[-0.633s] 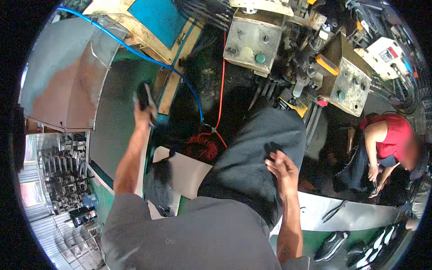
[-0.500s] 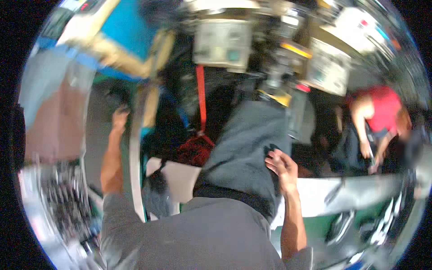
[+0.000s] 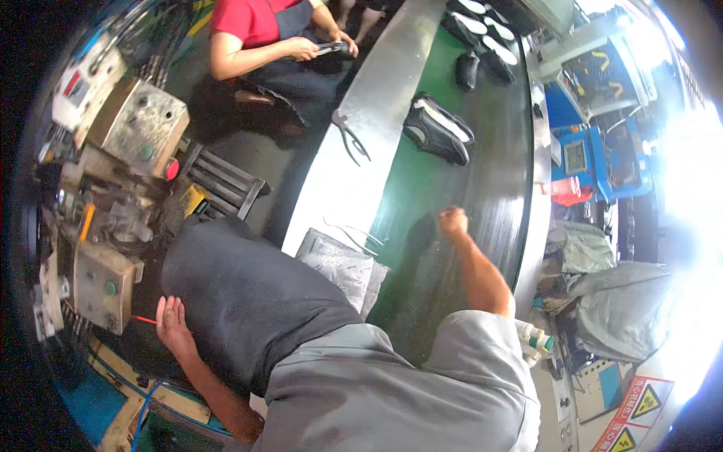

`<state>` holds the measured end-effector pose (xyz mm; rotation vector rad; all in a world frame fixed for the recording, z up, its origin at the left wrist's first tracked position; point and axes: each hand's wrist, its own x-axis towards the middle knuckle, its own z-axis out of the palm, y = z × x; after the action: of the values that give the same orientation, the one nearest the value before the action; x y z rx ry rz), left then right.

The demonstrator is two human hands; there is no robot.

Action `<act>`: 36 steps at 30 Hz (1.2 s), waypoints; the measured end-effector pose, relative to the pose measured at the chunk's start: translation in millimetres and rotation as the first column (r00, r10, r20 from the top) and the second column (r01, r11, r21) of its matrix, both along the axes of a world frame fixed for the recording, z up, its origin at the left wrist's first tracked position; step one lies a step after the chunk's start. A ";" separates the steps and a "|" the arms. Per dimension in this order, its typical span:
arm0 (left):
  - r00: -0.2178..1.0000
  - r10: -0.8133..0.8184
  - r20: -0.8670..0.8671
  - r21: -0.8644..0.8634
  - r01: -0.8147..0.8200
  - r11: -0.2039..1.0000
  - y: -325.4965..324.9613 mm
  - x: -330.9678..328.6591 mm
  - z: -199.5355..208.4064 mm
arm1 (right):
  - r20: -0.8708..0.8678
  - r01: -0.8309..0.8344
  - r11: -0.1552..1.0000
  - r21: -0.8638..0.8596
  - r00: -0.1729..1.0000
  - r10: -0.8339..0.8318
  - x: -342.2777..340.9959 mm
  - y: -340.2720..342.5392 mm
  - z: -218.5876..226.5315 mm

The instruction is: Assemble and process shoe components using specialized machinery on a production line.

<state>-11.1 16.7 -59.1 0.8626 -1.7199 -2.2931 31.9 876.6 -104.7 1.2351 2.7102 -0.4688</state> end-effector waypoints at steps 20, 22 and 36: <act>0.966 -0.205 0.160 -0.271 0.242 0.932 63.5 -55.8 61.1 | -0.171 -0.081 0.958 -0.275 0.985 0.034 -124.9 51.6 -18.7; 0.957 -0.250 0.144 -0.247 0.279 0.928 103.7 -75.5 61.5 | -0.279 -0.040 0.884 -0.466 0.955 -0.104 -92.1 7.3 -18.3; 0.871 -0.491 0.021 0.631 0.370 0.682 334.5 -150.1 58.9 | -0.519 -0.533 0.663 -0.525 0.818 0.247 -1.1 -301.3 149.3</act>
<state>-161.2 351.2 -0.1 0.8460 -1.3357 -3.3076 30.9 575.4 44.6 0.3420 2.5812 -1.5853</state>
